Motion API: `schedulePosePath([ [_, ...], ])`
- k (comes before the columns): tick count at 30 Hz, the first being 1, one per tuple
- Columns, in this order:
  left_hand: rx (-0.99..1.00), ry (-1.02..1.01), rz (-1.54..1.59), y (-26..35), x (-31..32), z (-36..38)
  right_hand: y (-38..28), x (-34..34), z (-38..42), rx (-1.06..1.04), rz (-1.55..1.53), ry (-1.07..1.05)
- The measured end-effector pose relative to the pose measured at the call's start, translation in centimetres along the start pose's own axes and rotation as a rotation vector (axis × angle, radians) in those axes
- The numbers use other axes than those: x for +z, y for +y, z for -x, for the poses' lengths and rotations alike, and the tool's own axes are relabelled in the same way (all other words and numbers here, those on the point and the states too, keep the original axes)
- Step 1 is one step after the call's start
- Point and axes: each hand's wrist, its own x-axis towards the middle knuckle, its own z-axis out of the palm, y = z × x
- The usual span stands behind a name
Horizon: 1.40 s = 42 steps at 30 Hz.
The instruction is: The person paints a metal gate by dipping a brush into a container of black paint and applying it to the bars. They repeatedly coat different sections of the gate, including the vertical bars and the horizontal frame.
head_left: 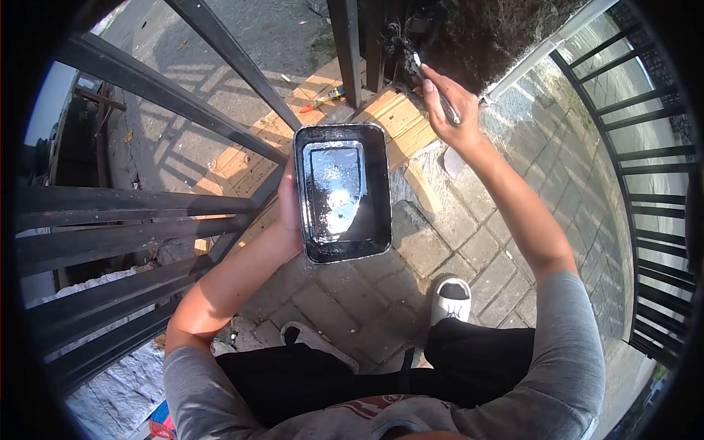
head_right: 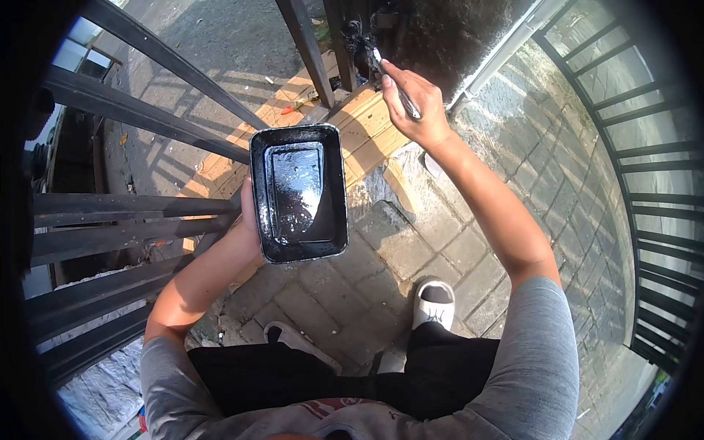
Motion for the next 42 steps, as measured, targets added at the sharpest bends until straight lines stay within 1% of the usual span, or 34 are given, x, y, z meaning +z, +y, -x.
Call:
schedulePosePath([
  [1, 0.005, 0.0, -0.021, -0.2, -0.3, -0.1, 0.9, 1.0, 1.2, 0.01, -0.051, -0.046],
  [3, 0.015, -0.005, -0.066, -0.4, -0.5, -0.1, 2.8, 2.7, 3.8, -0.035, -0.086, -0.144],
  [5, 0.031, -0.016, -0.109, -0.5, -0.5, -0.3, 3.7, 2.8, 4.7, 0.235, 0.03, -0.448],
  [6, 0.044, -0.039, -0.102, -0.6, -0.8, -0.3, 4.2, 2.7, 4.5, 0.222, 0.037, -0.526],
  [8, 0.069, -0.078, -0.085, -0.9, -1.8, -0.3, 3.4, 2.1, 2.8, 0.196, -0.014, -0.358],
  [11, 0.004, -0.029, 0.03, -0.5, -1.1, 0.0, 1.2, 0.0, -0.9, 0.122, -0.064, -0.11],
  [13, 0.002, -0.014, 0.046, -0.3, -0.9, -0.2, 0.4, -0.7, -1.6, 0.177, -0.153, -0.029],
  [15, -0.002, -0.015, 0.034, -0.2, -0.8, -0.3, 0.4, -0.4, -0.2, 0.171, -0.239, 0.031],
  [17, -0.003, -0.025, 0.0, -0.2, -0.6, -0.4, 0.5, 0.0, 2.1, 0.234, -0.234, -0.085],
  [18, 0.019, -0.028, 0.01, -0.3, -0.5, -0.3, 0.2, -0.3, 2.8, 0.335, -0.272, -0.181],
  [19, 0.04, -0.029, 0.019, -0.5, -0.2, -0.1, 0.3, -0.3, 3.4, 0.445, -0.32, -0.209],
  [21, 0.065, -0.02, 0.023, -0.5, 0.0, 0.1, 1.1, -0.3, 3.6, 0.466, -0.279, -0.235],
  [24, 0.065, -0.014, 0.014, -0.6, 0.1, 0.1, 2.0, -0.8, 3.3, 0.715, -0.423, -0.243],
  [27, 0.06, -0.05, 0.029, -0.5, 0.2, 0.1, 2.0, -1.6, 2.6, 0.664, -0.458, -0.248],
  [28, 0.057, -0.059, 0.039, -0.5, 0.3, 0.2, 1.8, -1.7, 2.3, 0.679, -0.471, -0.226],
  [31, 0.034, -0.046, 0.069, -0.3, 0.9, 0.2, 0.5, -1.8, 2.2, 0.367, -0.22, -0.141],
  [32, 0.026, -0.035, 0.08, -0.3, 1.1, 0.2, 0.3, -1.6, 2.3, 0.243, -0.091, -0.123],
  [33, 0.017, -0.03, 0.067, -0.4, 0.8, 0.1, 0.5, -1.2, 2.6, 0.28, -0.073, -0.146],
  [35, -0.001, -0.021, 0.042, -0.6, -0.2, -0.1, 1.5, -0.7, 3.1, 0.223, 0.002, -0.232],
  [38, 0.005, -0.033, 0.047, -0.5, 0.2, 0.1, 2.0, -0.9, 2.8, 0.112, -0.006, -0.353],
  [41, 0.027, -0.034, 0.07, -0.3, 1.3, 0.7, 0.2, -1.4, 1.9, -0.068, 0.013, -0.261],
  [42, 0.033, -0.037, 0.065, -0.3, 1.5, 0.8, -0.3, -1.3, 1.8, -0.078, 0.015, -0.222],
])
